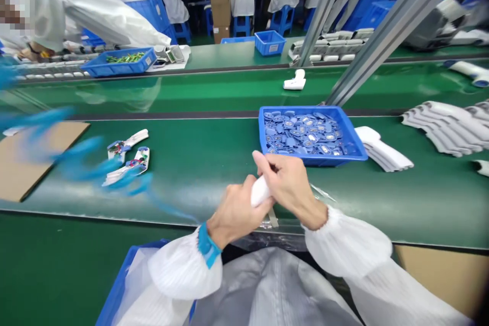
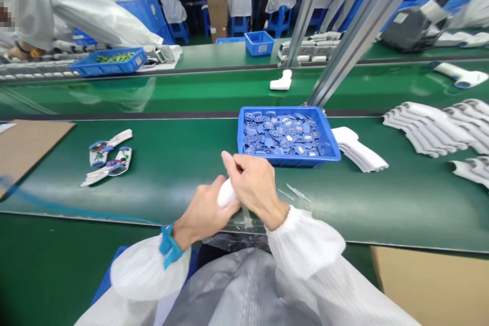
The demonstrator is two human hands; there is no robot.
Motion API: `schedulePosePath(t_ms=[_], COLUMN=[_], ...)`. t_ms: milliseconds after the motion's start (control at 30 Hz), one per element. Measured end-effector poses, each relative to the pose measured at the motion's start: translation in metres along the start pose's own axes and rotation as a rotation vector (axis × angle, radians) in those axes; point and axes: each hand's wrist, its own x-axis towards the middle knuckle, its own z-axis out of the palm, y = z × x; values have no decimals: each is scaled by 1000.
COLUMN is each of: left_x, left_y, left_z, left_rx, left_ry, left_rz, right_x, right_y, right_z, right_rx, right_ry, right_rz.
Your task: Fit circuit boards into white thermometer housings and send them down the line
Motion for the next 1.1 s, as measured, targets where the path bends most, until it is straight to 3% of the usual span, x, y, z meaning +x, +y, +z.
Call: schedulePosePath(t_ms=[167, 233, 367, 433, 533, 600, 667, 767, 867, 967, 1100], left_x=[-6, -1, 14, 18, 19, 18, 19, 23, 25, 24, 21], left_y=[-32, -36, -29, -28, -30, -27, -20, -3, 8, 9, 5], left_z=[-40, -44, -39, -40, -47, -49, -47, -41, -37, -37, -40], left_rx=[121, 293, 615, 497, 4, -379, -598, -474, -303, -249, -99], left_ry=[84, 129, 65, 101, 158, 117, 63, 27, 5, -25, -56], left_rz=[17, 92, 148, 70, -72, -107, -100, -58, -1, 22, 75], right_x=[75, 100, 119, 116, 101, 85, 65, 34, 8, -7, -12], right_y=[45, 60, 65, 61, 53, 47, 38, 24, 15, 14, 11], right_z=[-24, -17, -1, -5, -25, -40, -48, -47, -36, -28, -33], right_rx=[-361, -422, -465, -469, -443, -274, 50, 468, 615, 591, 362], right_ry=[-106, -184, -288, -282, -232, -215, -231, -238, -180, -123, -87], right_rz=[-47, -106, -167, -181, -199, -148, -11, 188, 211, 94, -84])
